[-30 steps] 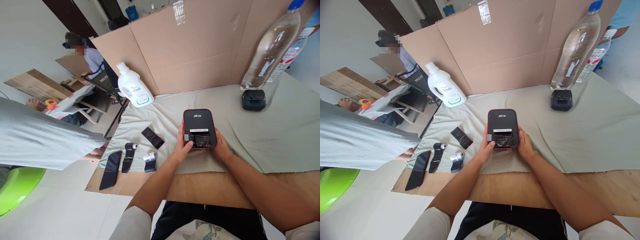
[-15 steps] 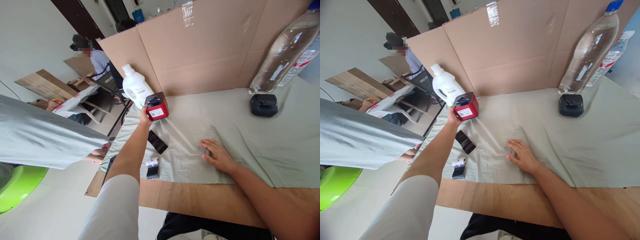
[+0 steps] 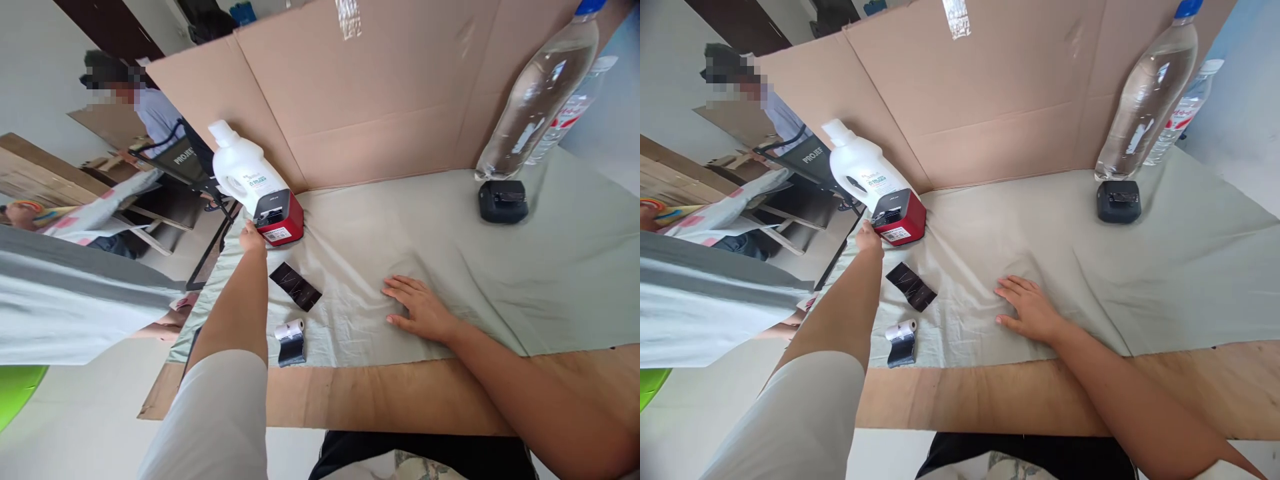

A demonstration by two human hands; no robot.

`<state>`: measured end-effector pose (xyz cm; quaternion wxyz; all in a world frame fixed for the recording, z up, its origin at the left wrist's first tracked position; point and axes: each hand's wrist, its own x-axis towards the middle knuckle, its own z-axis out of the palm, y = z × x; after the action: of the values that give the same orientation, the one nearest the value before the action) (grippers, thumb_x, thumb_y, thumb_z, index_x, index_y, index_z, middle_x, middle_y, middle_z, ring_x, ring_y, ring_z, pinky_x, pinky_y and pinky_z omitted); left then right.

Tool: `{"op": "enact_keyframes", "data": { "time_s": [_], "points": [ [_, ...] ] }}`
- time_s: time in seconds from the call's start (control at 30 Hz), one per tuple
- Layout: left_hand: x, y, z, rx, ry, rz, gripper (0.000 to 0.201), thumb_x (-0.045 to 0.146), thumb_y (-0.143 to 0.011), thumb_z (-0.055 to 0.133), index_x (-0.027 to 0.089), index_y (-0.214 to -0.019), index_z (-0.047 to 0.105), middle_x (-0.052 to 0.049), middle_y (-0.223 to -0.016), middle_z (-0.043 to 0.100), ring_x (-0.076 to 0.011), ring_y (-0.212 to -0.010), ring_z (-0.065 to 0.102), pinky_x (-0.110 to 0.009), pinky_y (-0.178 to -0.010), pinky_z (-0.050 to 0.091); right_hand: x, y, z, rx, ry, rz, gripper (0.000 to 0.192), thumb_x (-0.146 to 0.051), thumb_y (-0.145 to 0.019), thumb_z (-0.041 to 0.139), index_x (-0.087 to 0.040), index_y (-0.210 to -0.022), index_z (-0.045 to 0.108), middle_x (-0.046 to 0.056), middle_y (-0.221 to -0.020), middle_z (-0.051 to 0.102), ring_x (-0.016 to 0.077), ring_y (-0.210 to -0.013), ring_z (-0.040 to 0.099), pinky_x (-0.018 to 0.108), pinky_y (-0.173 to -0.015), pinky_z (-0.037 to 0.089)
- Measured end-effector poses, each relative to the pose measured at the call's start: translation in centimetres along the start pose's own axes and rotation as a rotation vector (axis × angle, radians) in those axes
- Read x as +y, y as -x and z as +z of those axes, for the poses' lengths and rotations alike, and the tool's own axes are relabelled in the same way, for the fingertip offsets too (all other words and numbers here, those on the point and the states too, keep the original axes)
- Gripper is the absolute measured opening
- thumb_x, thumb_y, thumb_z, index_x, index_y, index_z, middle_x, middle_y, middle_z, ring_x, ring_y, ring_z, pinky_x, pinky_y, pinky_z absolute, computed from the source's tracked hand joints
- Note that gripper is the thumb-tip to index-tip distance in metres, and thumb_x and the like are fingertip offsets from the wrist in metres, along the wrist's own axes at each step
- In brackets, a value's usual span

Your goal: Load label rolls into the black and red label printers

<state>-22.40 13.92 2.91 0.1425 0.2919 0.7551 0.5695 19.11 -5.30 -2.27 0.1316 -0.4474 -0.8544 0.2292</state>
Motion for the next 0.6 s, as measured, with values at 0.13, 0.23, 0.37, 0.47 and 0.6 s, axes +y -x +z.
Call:
{"op": "enact_keyframes", "data": {
  "time_s": [0.13,0.23,0.37,0.47,0.6],
  "points": [
    [1.5,5.5,0.8,0.16,-0.304,0.207,0.021,0.026,-0.091,0.045,0.017,-0.106,0.056,-0.018,-0.124,0.059,-0.0314,-0.126,0.053,-0.054,-0.111,0.035,-0.9,-0.3,0.3,-0.068,0.105,-0.034,0.068,-0.055,-0.091,0.053,-0.022,-0.148,0.044,0.008,-0.161,0.033,0.0296,-0.152,0.024,0.051,-0.122,0.024],
    [1.6,13.9,2.5,-0.306,-0.349,0.494,0.022,0.023,-0.084,0.055,0.017,-0.104,0.06,-0.016,-0.12,0.063,-0.0306,-0.125,0.054,-0.049,-0.113,0.035,-1.6,-0.2,0.9,-0.075,0.145,-0.058,0.072,-0.056,-0.092,0.051,-0.02,-0.152,0.037,0.01,-0.162,0.027,0.0304,-0.153,0.019,0.051,-0.124,0.02],
    [0.0,25.7,2.5,-0.853,-0.46,0.771,0.038,0.03,-0.091,0.048,0.018,-0.125,0.059,-0.015,-0.143,0.054,-0.0324,-0.142,0.039,-0.055,-0.118,0.025,-2.6,2.2,1.4,-0.084,0.147,-0.101,0.072,-0.057,-0.094,0.046,-0.017,-0.153,0.036,0.014,-0.162,0.026,0.0321,-0.153,0.016,0.055,-0.124,0.016],
    [-1.1,30.4,0.6,-1.022,-0.603,0.905,0.047,0.036,-0.094,0.044,0.023,-0.138,0.052,-0.011,-0.156,0.042,-0.0333,-0.149,0.026,-0.061,-0.119,0.017,-3.4,5.6,1.5,-0.098,0.116,-0.131,0.075,-0.059,-0.093,0.048,-0.018,-0.154,0.034,0.014,-0.163,0.026,0.0314,-0.154,0.014,0.056,-0.123,0.013],
    [-1.3,31.3,-1.1,-1.033,-0.716,0.945,0.05,0.038,-0.096,0.042,0.026,-0.144,0.047,-0.01,-0.159,0.038,-0.0344,-0.15,0.025,-0.065,-0.118,0.015,-2.1,7.4,-0.5,-0.107,-0.038,-0.133,0.061,-0.059,-0.093,0.046,-0.025,-0.144,0.051,0.01,-0.15,0.051,0.0273,-0.142,0.042,0.05,-0.119,0.029]
  ]
}}
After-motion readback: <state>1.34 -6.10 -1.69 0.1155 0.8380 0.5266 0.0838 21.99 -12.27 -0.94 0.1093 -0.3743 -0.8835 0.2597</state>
